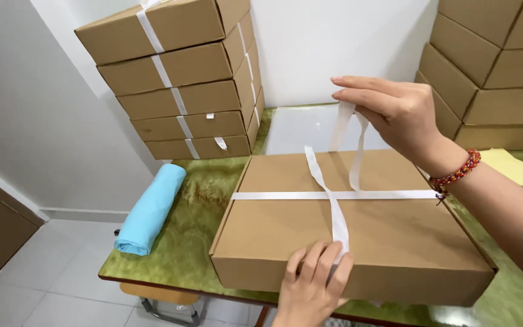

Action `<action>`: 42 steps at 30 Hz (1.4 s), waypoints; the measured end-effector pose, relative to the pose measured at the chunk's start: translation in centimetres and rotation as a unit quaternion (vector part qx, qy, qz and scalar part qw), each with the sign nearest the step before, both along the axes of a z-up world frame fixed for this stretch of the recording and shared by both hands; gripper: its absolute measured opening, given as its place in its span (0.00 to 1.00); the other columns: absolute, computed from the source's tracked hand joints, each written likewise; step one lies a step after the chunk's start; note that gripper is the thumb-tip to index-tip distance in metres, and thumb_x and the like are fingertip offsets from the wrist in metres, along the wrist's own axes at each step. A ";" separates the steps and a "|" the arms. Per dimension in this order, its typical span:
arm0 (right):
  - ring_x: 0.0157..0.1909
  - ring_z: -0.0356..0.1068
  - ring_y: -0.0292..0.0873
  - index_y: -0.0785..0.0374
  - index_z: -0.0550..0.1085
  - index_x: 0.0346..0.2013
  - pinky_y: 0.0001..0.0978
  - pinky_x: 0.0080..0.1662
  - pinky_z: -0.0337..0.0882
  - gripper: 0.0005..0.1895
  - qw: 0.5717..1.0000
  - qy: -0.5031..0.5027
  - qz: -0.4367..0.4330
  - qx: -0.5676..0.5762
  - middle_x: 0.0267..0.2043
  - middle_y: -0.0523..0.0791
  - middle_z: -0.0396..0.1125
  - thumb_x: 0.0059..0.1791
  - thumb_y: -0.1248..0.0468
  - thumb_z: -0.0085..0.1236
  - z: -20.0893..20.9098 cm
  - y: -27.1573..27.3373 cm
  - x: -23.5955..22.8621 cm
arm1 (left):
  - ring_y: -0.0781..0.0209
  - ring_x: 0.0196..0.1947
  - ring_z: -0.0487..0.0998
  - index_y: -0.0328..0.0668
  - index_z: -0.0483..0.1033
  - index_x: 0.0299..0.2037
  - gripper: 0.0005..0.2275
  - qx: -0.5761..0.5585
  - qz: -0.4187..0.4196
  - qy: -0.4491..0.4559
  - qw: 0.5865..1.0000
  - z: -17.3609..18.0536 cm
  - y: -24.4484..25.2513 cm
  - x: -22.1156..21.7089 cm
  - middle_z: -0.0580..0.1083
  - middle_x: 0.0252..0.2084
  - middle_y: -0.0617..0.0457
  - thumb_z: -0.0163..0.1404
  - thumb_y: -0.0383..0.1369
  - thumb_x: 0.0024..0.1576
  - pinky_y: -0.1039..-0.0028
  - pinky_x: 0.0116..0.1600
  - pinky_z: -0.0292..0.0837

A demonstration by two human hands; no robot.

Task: The person ties a white ribbon around a cardboard box, creating a cross pattern and finishing with a bow. They then pick up a yellow sticky note and a pencil, write on the note, and place it on top of the box.

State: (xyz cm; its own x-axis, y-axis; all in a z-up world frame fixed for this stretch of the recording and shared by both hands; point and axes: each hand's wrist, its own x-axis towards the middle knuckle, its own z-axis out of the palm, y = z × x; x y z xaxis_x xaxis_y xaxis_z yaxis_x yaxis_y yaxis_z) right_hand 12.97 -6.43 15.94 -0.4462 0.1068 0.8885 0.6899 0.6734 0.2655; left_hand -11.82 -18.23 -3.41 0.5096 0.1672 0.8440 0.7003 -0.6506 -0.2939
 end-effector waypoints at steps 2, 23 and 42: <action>0.56 0.81 0.51 0.66 0.82 0.50 0.35 0.48 0.79 0.08 0.999 0.012 0.019 -0.026 0.58 0.52 0.78 0.60 0.79 0.61 -1.0 -1.5 -0.8 | 0.62 0.60 0.75 0.55 0.70 0.61 0.17 -0.009 0.006 0.011 1.000 -2.5 -0.1 0.7 0.74 0.62 0.59 0.51 0.35 0.61 0.65 0.63 0.62; 0.48 0.78 0.51 0.63 0.77 0.52 0.41 0.46 0.76 0.14 0.985 -0.114 0.066 -0.114 0.56 0.52 0.75 0.59 0.65 0.43 -8.5 -15.9 -2.3 | 0.47 0.60 0.72 0.35 0.75 0.61 0.25 -0.168 -0.055 -0.040 0.983 -2.0 -0.9 3.1 0.75 0.63 0.48 0.53 0.49 0.64 0.55 0.61 0.63; 0.47 0.81 0.54 0.75 0.79 0.50 0.45 0.56 0.78 0.45 0.780 0.366 0.146 -0.486 0.47 0.60 0.80 0.59 0.36 0.27 -9.6 -10.0 3.3 | 0.47 0.57 0.67 0.63 0.78 0.59 0.17 -0.492 0.006 -0.036 0.870 3.5 12.3 3.9 0.75 0.53 0.54 0.47 0.48 0.62 0.55 0.57 0.58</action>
State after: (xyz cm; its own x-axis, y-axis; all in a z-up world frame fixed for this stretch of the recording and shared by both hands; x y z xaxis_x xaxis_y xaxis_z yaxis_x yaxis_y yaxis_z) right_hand 16.29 -16.42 6.37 0.0107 0.8771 0.4802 0.1970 0.4690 -0.8610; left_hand -7.94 -5.91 0.13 0.4546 0.8315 0.3193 0.7017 -0.5551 0.4465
